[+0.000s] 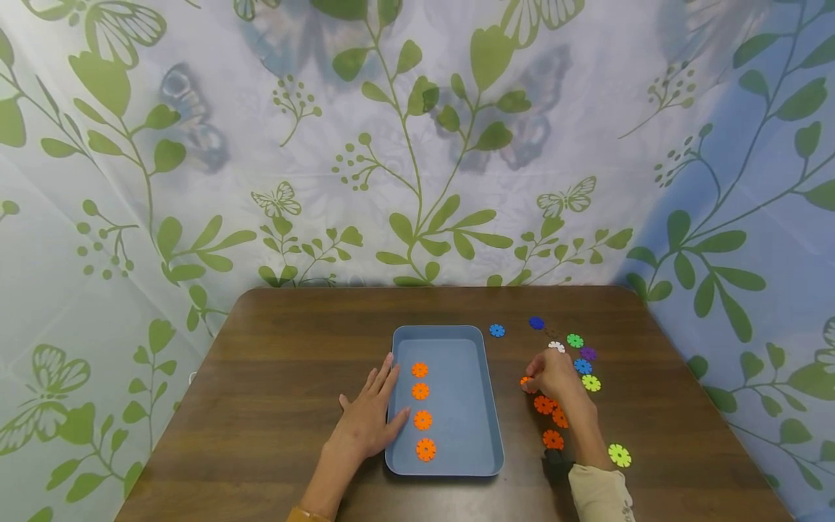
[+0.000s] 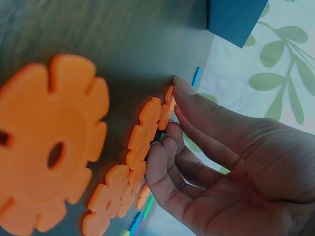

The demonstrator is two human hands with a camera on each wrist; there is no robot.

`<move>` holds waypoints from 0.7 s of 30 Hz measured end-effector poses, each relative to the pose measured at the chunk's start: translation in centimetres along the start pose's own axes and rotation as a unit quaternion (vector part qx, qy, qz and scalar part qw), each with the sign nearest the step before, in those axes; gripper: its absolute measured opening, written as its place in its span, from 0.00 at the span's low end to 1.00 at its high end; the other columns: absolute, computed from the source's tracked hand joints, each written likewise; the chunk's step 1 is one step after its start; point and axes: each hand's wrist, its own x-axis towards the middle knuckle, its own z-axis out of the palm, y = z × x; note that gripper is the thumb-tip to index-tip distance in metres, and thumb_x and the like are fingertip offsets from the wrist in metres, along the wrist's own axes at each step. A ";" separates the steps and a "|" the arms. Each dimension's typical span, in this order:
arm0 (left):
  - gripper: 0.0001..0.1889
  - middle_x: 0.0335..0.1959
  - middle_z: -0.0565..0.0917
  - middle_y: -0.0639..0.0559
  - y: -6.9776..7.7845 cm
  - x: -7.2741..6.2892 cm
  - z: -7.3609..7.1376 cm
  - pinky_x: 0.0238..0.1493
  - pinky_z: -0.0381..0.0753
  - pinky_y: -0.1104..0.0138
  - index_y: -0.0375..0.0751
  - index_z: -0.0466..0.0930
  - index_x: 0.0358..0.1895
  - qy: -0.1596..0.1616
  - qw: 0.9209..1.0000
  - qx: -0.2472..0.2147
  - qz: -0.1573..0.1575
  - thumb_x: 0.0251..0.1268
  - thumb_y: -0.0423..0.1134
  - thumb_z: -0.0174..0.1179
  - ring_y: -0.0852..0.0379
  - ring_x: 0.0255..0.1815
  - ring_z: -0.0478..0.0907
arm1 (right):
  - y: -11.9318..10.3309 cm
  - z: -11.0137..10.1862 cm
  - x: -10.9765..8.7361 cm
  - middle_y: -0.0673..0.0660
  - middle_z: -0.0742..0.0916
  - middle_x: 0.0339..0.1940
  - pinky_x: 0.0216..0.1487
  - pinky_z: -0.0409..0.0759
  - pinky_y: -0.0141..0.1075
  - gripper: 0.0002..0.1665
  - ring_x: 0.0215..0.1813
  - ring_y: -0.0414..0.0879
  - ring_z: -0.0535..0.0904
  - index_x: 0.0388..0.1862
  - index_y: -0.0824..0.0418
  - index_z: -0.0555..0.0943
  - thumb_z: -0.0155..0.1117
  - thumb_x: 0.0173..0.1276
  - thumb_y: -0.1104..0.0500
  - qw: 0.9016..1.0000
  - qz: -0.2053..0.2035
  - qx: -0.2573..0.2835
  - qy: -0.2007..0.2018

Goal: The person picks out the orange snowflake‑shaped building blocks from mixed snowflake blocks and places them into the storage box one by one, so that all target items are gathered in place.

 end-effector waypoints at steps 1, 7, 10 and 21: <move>0.42 0.91 0.51 0.50 0.0 0.0 0.0 0.61 0.52 0.11 0.44 0.59 0.87 0.000 1.000 0.000 0.000 0.77 0.52 0.65 0.36 0.86 0.58 | 0.0 0.0 0.0 0.59 0.85 0.33 0.36 0.84 0.42 0.12 0.34 0.52 0.80 0.32 0.66 0.84 0.83 0.59 0.72 1.000 0.000 0.000 0.000; 0.42 0.91 0.51 0.50 -0.1 0.0 0.1 0.61 0.51 0.11 0.43 0.59 0.87 0.002 1.000 -0.001 0.002 0.77 0.53 0.65 0.36 0.86 0.58 | -0.1 0.2 -0.1 0.60 0.85 0.34 0.37 0.85 0.42 0.11 0.34 0.52 0.79 0.33 0.67 0.84 0.81 0.61 0.72 1.000 0.002 -0.008 -0.004; 0.42 0.91 0.51 0.50 -0.1 0.0 0.1 0.61 0.51 0.11 0.43 0.59 0.87 0.003 1.000 0.001 0.002 0.77 0.53 0.65 0.36 0.86 0.58 | -0.1 0.2 -0.1 0.60 0.85 0.34 0.37 0.85 0.43 0.11 0.34 0.52 0.79 0.34 0.67 0.84 0.81 0.61 0.72 1.000 0.000 -0.011 -0.005; 0.42 0.91 0.51 0.50 -0.2 0.0 0.1 0.61 0.51 0.11 0.44 0.59 0.87 0.005 1.000 -0.002 0.004 0.77 0.52 0.65 0.36 0.86 0.58 | -0.3 0.4 -0.3 0.60 0.85 0.34 0.36 0.83 0.42 0.12 0.35 0.53 0.79 0.34 0.65 0.82 0.80 0.63 0.72 1.000 0.002 -0.016 -0.009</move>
